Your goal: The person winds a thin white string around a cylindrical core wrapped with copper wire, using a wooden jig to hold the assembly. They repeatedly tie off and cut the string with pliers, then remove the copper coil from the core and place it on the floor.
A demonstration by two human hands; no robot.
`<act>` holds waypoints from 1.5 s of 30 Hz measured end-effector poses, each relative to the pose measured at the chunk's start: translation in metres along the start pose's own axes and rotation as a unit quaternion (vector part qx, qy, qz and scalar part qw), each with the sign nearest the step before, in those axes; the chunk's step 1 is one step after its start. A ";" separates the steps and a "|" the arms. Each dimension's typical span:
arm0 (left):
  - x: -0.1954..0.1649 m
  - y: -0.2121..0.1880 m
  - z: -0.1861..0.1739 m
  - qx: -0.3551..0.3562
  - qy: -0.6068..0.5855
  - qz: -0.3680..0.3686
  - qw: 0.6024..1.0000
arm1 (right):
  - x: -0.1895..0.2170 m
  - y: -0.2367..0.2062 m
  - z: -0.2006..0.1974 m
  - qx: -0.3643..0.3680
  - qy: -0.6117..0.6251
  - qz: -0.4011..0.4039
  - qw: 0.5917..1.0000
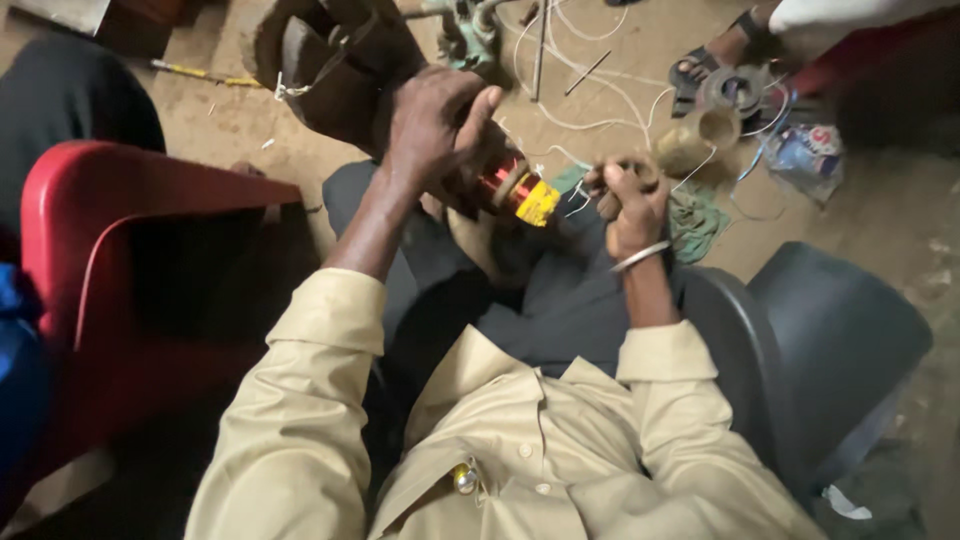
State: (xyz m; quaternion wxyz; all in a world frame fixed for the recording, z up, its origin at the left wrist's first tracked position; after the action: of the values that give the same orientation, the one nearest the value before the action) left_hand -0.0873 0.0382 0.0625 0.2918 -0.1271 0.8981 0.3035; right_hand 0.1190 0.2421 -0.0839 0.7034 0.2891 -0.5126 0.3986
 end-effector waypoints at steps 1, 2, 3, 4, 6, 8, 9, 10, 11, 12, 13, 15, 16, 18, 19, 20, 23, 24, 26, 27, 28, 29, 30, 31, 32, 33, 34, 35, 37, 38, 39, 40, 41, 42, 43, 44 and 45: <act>-0.002 -0.006 0.004 0.012 -0.012 -0.015 1.000 | 0.000 0.005 0.007 0.029 -0.025 0.040 0.998; -0.005 -0.011 0.010 0.023 -0.024 -0.028 0.999 | 0.002 0.011 0.018 0.070 -0.056 0.055 0.994; -0.008 -0.016 0.015 0.032 -0.038 -0.039 0.998 | 0.002 0.017 0.030 0.112 -0.088 0.070 0.987; -0.016 -0.020 0.016 0.022 -0.051 -0.028 0.998 | -0.001 0.024 0.043 0.154 -0.121 0.083 0.977; -0.030 -0.027 0.012 0.001 -0.074 -0.007 0.997 | -0.001 0.035 0.074 0.257 -0.013 0.063 0.964; -0.052 -0.029 0.007 0.023 -0.038 0.072 0.996 | -0.008 0.039 0.091 0.323 0.042 0.076 0.942; -0.063 -0.032 0.003 0.037 -0.020 0.109 0.993 | -0.016 0.040 0.093 0.339 0.044 0.099 0.934; -0.067 -0.033 0.009 0.091 0.040 0.111 0.989 | -0.024 0.038 0.095 0.355 0.047 0.125 0.925; -0.069 -0.037 0.013 0.147 0.099 0.113 0.978 | -0.027 0.036 0.098 0.386 0.012 0.122 0.915; -0.069 -0.042 0.019 0.203 0.157 0.115 0.960 | -0.030 0.033 0.100 0.414 -0.022 0.118 0.902; -0.066 -0.048 0.021 0.239 0.193 0.097 0.947 | -0.032 0.029 0.101 0.442 -0.056 0.113 0.888; -0.056 -0.061 0.027 0.310 0.265 0.063 0.911 | -0.038 0.020 0.102 0.492 -0.126 0.138 0.850; -0.059 -0.064 0.024 0.299 0.266 0.072 0.914 | -0.039 0.016 0.102 0.514 -0.161 0.148 0.829; -0.063 -0.070 0.021 0.275 0.262 0.094 0.920 | -0.016 0.008 0.112 0.566 -0.178 0.060 0.803; -0.063 -0.071 0.021 0.267 0.260 0.098 0.923 | -0.005 0.002 0.116 0.591 -0.188 0.018 0.784; -0.061 -0.070 0.020 0.257 0.261 0.101 0.925 | -0.007 0.002 0.113 0.576 -0.169 0.072 0.796; -0.051 -0.063 0.022 0.259 0.245 0.083 0.931 | -0.014 0.004 0.107 0.511 -0.202 0.133 0.825; -0.048 -0.059 0.024 0.265 0.237 0.073 0.932 | -0.012 0.010 0.105 0.474 -0.272 0.090 0.833; -0.046 -0.052 0.022 0.251 0.225 0.068 0.939 | -0.011 0.020 0.102 0.400 -0.333 0.034 0.853; -0.046 -0.049 0.021 0.243 0.219 0.066 0.943 | -0.011 0.024 0.100 0.366 -0.326 0.020 0.871; -0.046 -0.048 0.021 0.236 0.204 0.069 0.948 | -0.011 0.029 0.097 0.332 -0.318 0.004 0.888; -0.046 -0.047 0.021 0.229 0.188 0.073 0.952 | -0.011 0.032 0.095 0.310 -0.323 -0.009 0.894; -0.046 -0.049 0.023 0.223 0.171 0.075 0.957 | -0.011 0.035 0.092 0.287 -0.327 -0.020 0.900; -0.044 -0.051 0.025 0.217 0.180 0.071 0.957 | -0.010 0.038 0.089 0.264 -0.331 -0.032 0.905; -0.042 -0.055 0.029 0.211 0.189 0.068 0.957 | -0.003 0.037 0.091 0.264 -0.335 -0.078 0.901; -0.042 -0.060 0.032 0.204 0.197 0.064 0.957 | 0.005 0.036 0.094 0.264 -0.339 -0.123 0.895; -0.043 -0.063 0.033 0.176 0.220 0.067 0.957 | 0.012 0.033 0.097 0.265 -0.341 -0.168 0.886; -0.047 -0.068 0.034 0.148 0.242 0.069 0.956 | 0.012 0.033 0.097 0.259 -0.347 -0.170 0.885; -0.056 -0.079 0.039 0.111 0.270 0.042 0.956 | 0.011 0.033 0.095 0.251 -0.357 -0.171 0.883; -0.062 -0.085 0.043 0.103 0.275 0.014 0.956 | 0.008 0.034 0.094 0.242 -0.363 -0.163 0.885; -0.068 -0.092 0.048 0.094 0.280 -0.014 0.955 | 0.005 0.035 0.092 0.233 -0.370 -0.155 0.886; -0.080 -0.103 0.049 0.060 0.243 -0.046 0.967 | 0.003 0.037 0.090 0.223 -0.377 -0.148 0.887; -0.090 -0.113 0.051 0.025 0.206 -0.074 0.975 | 0.001 0.037 0.088 0.217 -0.379 -0.146 0.888; -0.088 -0.124 0.055 -0.007 0.133 -0.141 0.981 | 0.000 0.038 0.085 0.208 -0.382 -0.144 0.889; -0.085 -0.137 0.063 -0.037 0.058 -0.205 0.976 | -0.001 0.039 0.083 0.199 -0.385 -0.141 0.890; -0.075 -0.148 0.073 -0.066 -0.020 -0.269 0.961 | -0.001 0.039 0.083 0.203 -0.380 -0.151 0.890; -0.067 -0.155 0.087 -0.080 -0.086 -0.306 0.945 | 0.000 0.038 0.084 0.208 -0.375 -0.159 0.889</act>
State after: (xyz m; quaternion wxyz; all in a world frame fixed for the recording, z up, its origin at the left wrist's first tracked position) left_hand 0.0682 -0.0263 -0.0264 0.4356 -0.3926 0.7601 0.2800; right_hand 0.0452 0.1936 -0.0579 0.4363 0.6348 -0.5905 0.2407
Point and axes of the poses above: each hand's wrist, its own y-axis towards the middle knuckle, its own z-axis out of the palm, x = y × z, the point moved 10 cm from there along y, towards the middle knuckle, and after that the axes turned 11 degrees about x, right-handed, at the moved point
